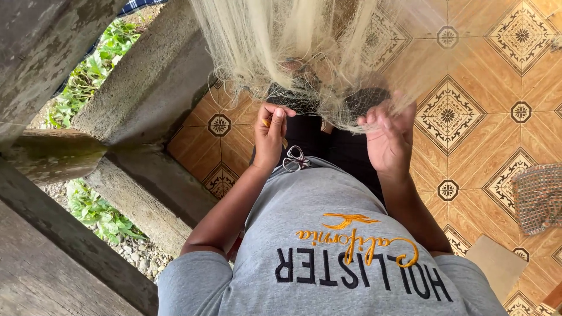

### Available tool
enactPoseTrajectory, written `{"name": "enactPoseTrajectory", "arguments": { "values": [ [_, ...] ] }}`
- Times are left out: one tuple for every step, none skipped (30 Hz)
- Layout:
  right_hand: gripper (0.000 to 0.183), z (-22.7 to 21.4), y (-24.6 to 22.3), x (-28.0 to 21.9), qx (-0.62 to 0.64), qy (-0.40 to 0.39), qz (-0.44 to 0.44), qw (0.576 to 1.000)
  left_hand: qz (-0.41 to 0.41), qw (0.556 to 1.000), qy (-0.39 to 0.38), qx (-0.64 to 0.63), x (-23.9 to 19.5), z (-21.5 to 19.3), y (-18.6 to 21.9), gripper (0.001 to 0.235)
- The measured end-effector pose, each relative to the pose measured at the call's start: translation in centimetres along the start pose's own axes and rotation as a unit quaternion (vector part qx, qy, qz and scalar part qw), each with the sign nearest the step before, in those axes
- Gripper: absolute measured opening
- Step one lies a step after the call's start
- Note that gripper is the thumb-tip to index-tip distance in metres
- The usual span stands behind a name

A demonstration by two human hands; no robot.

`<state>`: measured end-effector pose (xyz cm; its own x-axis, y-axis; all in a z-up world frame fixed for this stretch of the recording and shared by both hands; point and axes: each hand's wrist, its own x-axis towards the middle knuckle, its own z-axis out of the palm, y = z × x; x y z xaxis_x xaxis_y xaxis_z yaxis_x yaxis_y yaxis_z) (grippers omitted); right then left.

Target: A person is sitting and using scissors and a netting needle to repair or assemble a fine-mesh fishing net.

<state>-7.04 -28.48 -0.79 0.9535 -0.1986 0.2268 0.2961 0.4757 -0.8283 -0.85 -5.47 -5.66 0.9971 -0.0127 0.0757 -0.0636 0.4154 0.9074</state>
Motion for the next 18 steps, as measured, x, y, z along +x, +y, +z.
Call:
{"name": "enactPoseTrajectory", "arguments": {
  "values": [
    [0.056, -0.6, 0.3, -0.1, -0.001, -0.001, 0.001, 1.000, 0.000, 1.000, 0.001, -0.001, 0.0, -0.1, -0.4, 0.017],
    [0.054, -1.1, 0.6, -0.3, -0.010, 0.000, -0.014, 1.000, 0.001, 1.000, 0.003, -0.004, 0.0, -0.1, -0.8, 0.017],
    [0.055, -1.7, 0.9, -0.4, -0.019, 0.001, -0.029, 0.999, 0.002, 1.000, 0.005, -0.006, 0.0, -0.1, -1.1, 0.017],
    [0.055, -2.0, 0.9, -0.5, -0.020, -0.001, -0.028, 0.999, 0.003, 1.000, 0.007, -0.008, 0.1, 0.1, -1.2, 0.017],
    [0.051, -2.3, 1.0, -0.6, -0.018, -0.004, -0.035, 0.999, -0.003, 1.000, 0.007, -0.009, 0.1, 0.2, -1.2, 0.017],
    [0.048, -2.5, 1.2, -0.7, -0.015, -0.009, -0.040, 0.999, -0.007, 1.000, 0.008, -0.010, 0.1, 0.3, -1.2, 0.017],
    [0.048, -2.5, 1.2, -0.8, -0.016, -0.012, -0.039, 0.999, -0.005, 1.000, 0.012, -0.011, 0.3, 0.3, -1.4, 0.017],
    [0.029, -2.5, 1.3, -1.0, -0.017, -0.026, -0.043, 0.999, 0.001, 1.000, 0.011, -0.011, 0.3, 0.1, -1.7, 0.017],
    [0.013, -2.6, 1.3, -1.2, -0.018, -0.040, -0.048, 0.998, 0.007, 1.000, 0.010, -0.012, 0.3, 0.0, -2.0, 0.017],
    [0.013, -2.6, 1.4, -1.2, -0.018, -0.041, -0.045, 0.998, 0.006, 1.000, 0.012, -0.012, 0.4, 0.0, -1.9, 0.017],
    [0.013, -2.7, 1.5, -1.2, -0.017, -0.040, -0.044, 0.998, 0.008, 1.000, 0.013, -0.010, 0.4, 0.0, -1.8, 0.017],
    [0.014, -2.7, 1.5, -1.1, -0.017, -0.038, -0.045, 0.998, 0.010, 1.000, 0.012, -0.009, 0.6, 0.0, -1.7, 0.017],
    [0.014, -2.5, 1.1, -1.0, -0.017, -0.037, -0.044, 0.998, 0.009, 1.000, 0.013, -0.010, 0.5, 0.0, -1.7, 0.017],
    [0.032, -2.2, 0.7, -0.8, 0.000, -0.038, -0.028, 0.999, 0.009, 1.000, 0.012, -0.011, 0.6, -0.1, -1.7, 0.017],
    [0.051, -1.9, 0.4, -0.6, 0.017, -0.038, -0.012, 0.999, 0.009, 1.000, 0.011, -0.012, 0.7, -0.1, -1.6, 0.017],
    [0.051, -2.2, 0.6, -0.6, 0.016, -0.037, -0.013, 0.999, 0.009, 1.000, 0.009, -0.012, 0.7, -0.2, -1.8, 0.017],
    [0.055, -2.5, 0.8, -0.7, 0.020, -0.041, -0.016, 0.999, 0.008, 1.000, 0.008, -0.011, 0.8, -0.3, -1.9, 0.017],
    [0.059, -2.7, 0.9, -0.6, 0.023, -0.047, -0.020, 0.998, 0.008, 1.000, 0.007, -0.010, 0.9, -0.3, -2.1, 0.016]
  ]
}}
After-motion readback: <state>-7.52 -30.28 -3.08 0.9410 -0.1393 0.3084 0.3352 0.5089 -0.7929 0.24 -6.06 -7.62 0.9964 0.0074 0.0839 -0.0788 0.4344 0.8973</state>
